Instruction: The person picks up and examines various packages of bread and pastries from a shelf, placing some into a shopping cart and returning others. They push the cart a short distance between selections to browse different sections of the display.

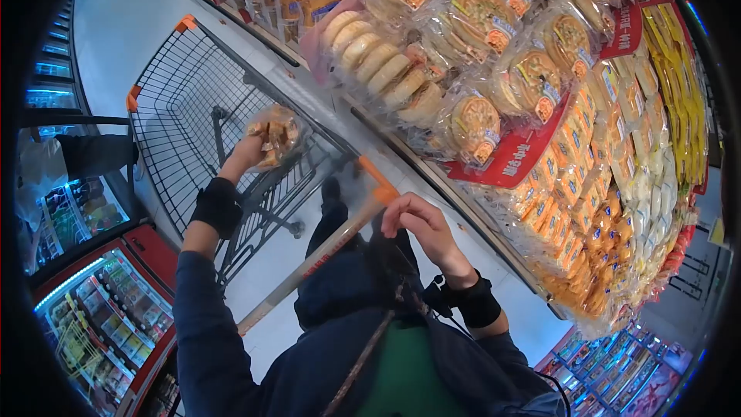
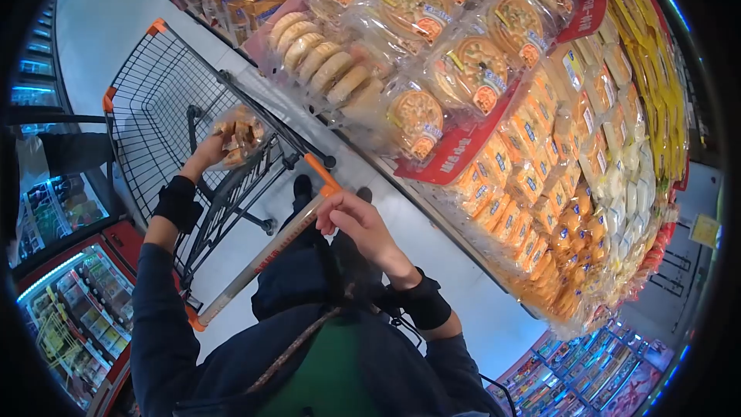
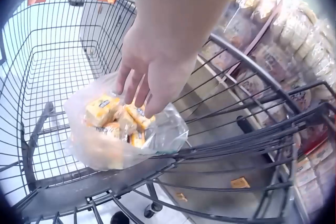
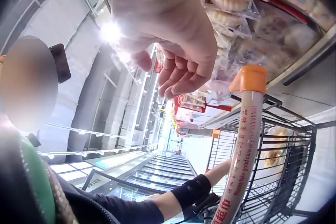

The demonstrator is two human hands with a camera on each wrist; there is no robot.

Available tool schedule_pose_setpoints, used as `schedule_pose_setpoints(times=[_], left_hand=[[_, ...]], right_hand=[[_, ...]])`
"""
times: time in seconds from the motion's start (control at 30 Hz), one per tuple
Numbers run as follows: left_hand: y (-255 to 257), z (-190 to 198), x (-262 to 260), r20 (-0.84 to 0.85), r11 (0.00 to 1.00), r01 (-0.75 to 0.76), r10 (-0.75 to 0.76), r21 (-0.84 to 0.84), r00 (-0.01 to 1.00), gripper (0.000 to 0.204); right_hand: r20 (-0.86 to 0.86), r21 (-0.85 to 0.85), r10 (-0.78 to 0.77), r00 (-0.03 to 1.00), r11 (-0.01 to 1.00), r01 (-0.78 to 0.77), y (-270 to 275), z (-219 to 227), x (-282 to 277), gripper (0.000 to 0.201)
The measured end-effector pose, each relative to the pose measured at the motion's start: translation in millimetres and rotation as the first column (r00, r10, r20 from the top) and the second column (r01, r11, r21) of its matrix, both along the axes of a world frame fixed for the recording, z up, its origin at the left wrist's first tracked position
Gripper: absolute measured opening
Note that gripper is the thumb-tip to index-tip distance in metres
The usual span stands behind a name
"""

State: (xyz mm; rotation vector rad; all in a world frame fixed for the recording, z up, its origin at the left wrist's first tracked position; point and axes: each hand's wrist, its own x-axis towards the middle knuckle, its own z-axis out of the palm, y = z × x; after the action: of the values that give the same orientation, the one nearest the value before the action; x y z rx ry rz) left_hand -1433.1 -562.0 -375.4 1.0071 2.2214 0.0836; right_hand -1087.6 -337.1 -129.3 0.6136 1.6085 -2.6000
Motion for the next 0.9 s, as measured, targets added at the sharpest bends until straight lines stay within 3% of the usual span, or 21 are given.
schedule_pose_setpoints(times=[0.07, 0.13, 0.2, 0.27, 0.33, 0.43, 0.53, 0.63, 0.7, 0.77, 0.83, 0.9], left_hand=[[2.4, -23.3, -2.0, -0.087, 0.997, 0.037, -0.043, -0.066, 0.995, 0.036], [-0.2, -45.0, 0.2, -0.226, 0.998, 0.057, -0.059, -0.011, 0.972, 0.026], [-14.2, -90.1, -5.7, -0.312, 0.992, 0.018, 0.022, 0.125, 0.950, 0.025], [-21.8, -120.7, -13.3, -0.311, 0.984, -0.078, 0.125, 0.159, 0.942, 0.026], [-18.1, -126.0, -15.3, -0.234, 0.969, -0.233, 0.245, 0.076, 0.941, 0.032], [-9.4, -110.4, -13.4, -0.175, 0.896, -0.420, 0.441, 0.145, 0.881, 0.029], [-6.6, -109.3, -16.8, -0.133, 0.894, -0.410, 0.435, 0.181, 0.890, 0.031], [-4.4, -121.5, -22.3, -0.166, 0.911, -0.407, 0.413, 0.071, 0.895, 0.034], [-7.3, -128.6, -16.2, -0.112, 0.860, -0.447, 0.483, 0.246, 0.868, 0.034], [-11.6, -130.3, -11.9, -0.184, 0.910, -0.348, 0.390, 0.223, 0.902, 0.033], [14.2, -58.0, 2.9, -0.334, 0.994, -0.105, 0.086, -0.037, 0.938, 0.032], [24.0, -25.1, 14.3, -0.291, 0.998, -0.041, 0.026, -0.046, 0.956, 0.033]], right_hand=[[0.031, 0.007, -0.021, 0.999, 1.000, 0.021, -2.2, -1.5, -2.9, 0.017], [0.044, 0.012, -0.044, 0.998, 0.999, 0.043, -3.5, -2.4, -5.3, 0.018], [0.044, 0.012, -0.070, 0.997, 0.998, 0.070, -5.7, -3.6, -5.5, 0.019], [0.015, 0.052, -0.093, 0.996, 0.994, 0.092, -8.2, -7.8, -3.6, 0.020], [0.003, 0.087, -0.109, 0.994, 0.990, 0.108, -12.1, -10.0, -0.8, 0.021], [0.010, 0.119, -0.111, 0.994, 0.987, 0.109, -15.6, -11.3, 0.0, 0.022], [0.033, 0.121, -0.103, 0.994, 0.988, 0.098, -19.6, -13.7, 0.6, 0.023], [-0.029, 0.029, -0.073, 0.997, 0.997, 0.074, -19.5, -21.2, 3.6, 0.021], [-0.027, 0.040, -0.075, 0.997, 0.996, 0.076, -19.9, -21.5, 4.0, 0.021], [-0.009, 0.085, -0.072, 0.997, 0.994, 0.073, -19.3, -18.5, 1.6, 0.021], [0.022, 0.160, -0.074, 0.997, 0.985, 0.069, -19.1, -11.5, -4.5, 0.023], [0.018, 0.158, -0.077, 0.997, 0.985, 0.073, -19.5, -4.3, -9.2, 0.021]])
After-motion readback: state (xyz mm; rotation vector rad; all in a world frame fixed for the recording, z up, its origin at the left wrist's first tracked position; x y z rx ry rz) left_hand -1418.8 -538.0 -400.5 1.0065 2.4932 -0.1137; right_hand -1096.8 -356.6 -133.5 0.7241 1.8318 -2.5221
